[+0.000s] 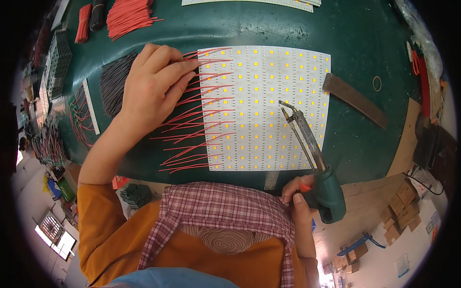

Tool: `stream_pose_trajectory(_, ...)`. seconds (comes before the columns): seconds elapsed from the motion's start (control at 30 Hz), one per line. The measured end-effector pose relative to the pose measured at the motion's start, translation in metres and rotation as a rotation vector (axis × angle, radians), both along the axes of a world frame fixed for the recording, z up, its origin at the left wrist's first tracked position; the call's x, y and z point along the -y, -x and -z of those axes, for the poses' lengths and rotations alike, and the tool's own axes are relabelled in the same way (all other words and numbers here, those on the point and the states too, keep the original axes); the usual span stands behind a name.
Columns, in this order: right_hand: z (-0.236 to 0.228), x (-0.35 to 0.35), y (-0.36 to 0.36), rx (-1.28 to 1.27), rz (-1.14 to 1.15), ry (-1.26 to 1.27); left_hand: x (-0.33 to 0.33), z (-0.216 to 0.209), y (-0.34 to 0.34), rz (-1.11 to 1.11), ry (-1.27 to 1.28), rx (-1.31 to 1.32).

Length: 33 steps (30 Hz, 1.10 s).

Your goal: Soldering red and black wires onto LED circuit boards using a soldering iron.

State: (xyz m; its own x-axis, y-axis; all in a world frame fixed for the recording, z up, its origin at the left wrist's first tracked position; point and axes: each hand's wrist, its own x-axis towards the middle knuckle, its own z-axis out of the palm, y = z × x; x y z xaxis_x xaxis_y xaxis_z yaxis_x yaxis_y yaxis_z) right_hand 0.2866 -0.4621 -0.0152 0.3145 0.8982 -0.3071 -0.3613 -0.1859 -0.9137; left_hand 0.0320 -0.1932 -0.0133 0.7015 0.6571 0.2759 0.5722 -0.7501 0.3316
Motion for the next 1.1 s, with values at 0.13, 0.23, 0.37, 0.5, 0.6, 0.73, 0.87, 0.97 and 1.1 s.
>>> stream_pose_trajectory(0.13,-0.001,0.000,0.000,-0.013,0.004,0.000,-0.002,-0.003,0.001,-0.010,0.010,0.007)
stream_pose_trajectory(0.23,-0.001,0.000,0.000,-0.005,-0.017,0.000,-0.002,-0.003,0.001,-0.013,0.019,0.005)
stream_pose_trajectory(0.37,0.000,0.001,-0.001,-0.020,-0.006,-0.001,-0.004,-0.002,-0.001,-0.026,-0.014,-0.030)
stream_pose_trajectory(0.5,-0.001,0.000,0.001,-0.016,0.010,0.010,-0.006,-0.001,-0.004,-0.023,-0.038,-0.066)
stream_pose_trajectory(0.6,-0.001,0.001,0.000,-0.016,-0.001,-0.001,-0.006,-0.001,-0.005,-0.014,-0.052,-0.089)
stream_pose_trajectory(0.73,0.001,0.002,-0.002,-0.007,-0.007,-0.009,-0.006,0.001,-0.005,-0.006,-0.117,-0.133)
stream_pose_trajectory(0.87,0.003,0.003,-0.001,-0.017,-0.007,-0.005,-0.007,0.007,-0.006,-0.007,-0.184,-0.089)
stream_pose_trajectory(0.97,0.003,0.002,-0.001,-0.021,0.005,-0.003,-0.003,0.004,-0.009,-0.042,-0.190,-0.052)
stream_pose_trajectory(1.1,0.003,0.004,-0.002,-0.023,0.002,-0.014,-0.001,0.005,-0.007,-0.019,-0.175,-0.046)
